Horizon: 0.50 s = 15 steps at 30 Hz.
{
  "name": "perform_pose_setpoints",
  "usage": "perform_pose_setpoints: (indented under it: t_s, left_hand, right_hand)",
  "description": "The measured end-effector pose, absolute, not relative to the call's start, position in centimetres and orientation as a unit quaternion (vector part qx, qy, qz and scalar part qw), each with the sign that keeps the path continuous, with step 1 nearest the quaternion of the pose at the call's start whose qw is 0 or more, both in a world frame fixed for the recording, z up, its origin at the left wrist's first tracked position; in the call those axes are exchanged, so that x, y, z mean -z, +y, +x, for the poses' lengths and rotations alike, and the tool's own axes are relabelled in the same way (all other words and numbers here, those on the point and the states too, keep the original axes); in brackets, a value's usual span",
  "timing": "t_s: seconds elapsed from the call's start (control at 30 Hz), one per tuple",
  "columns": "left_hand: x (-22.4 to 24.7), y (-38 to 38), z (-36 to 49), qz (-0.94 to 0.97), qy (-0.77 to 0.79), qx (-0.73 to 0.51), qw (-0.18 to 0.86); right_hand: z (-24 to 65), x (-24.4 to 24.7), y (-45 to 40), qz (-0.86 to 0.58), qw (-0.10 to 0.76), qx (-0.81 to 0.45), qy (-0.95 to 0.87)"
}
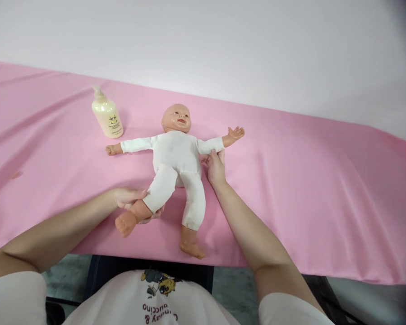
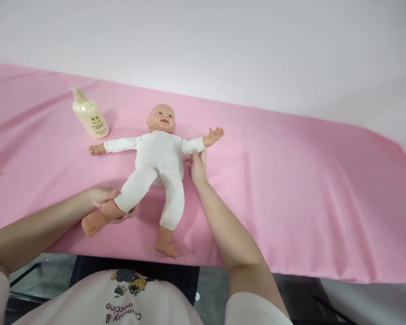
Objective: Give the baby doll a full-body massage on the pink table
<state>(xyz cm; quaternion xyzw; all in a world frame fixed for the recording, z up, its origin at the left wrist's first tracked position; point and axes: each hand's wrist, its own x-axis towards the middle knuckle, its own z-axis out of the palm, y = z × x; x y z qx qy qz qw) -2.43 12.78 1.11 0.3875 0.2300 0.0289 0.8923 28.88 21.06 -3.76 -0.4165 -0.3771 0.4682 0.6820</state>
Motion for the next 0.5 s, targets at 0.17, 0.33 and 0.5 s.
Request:
perform_pose_setpoints:
  t_s: [0.17,0.33,0.5]
  left_hand:
    - [-2.3,13.4,-3.0,0.436,0.134,0.082,0.886]
    - [-2.3,12.7,-3.5,0.406,0.185,0.021,0.895]
    - [-0.9,13.1,-2.9,0.370,0.210,-0.082,0.901]
  right_hand:
    - [29.0,3.1,21.5,-0.395,0.698,-0.513,-0.307]
    - [29.0,2.9,21.4,-0.382,0.707,-0.508,-0.311]
    - [28.0,2.8,20.1,-0.413,0.663,-0.453,-0.430]
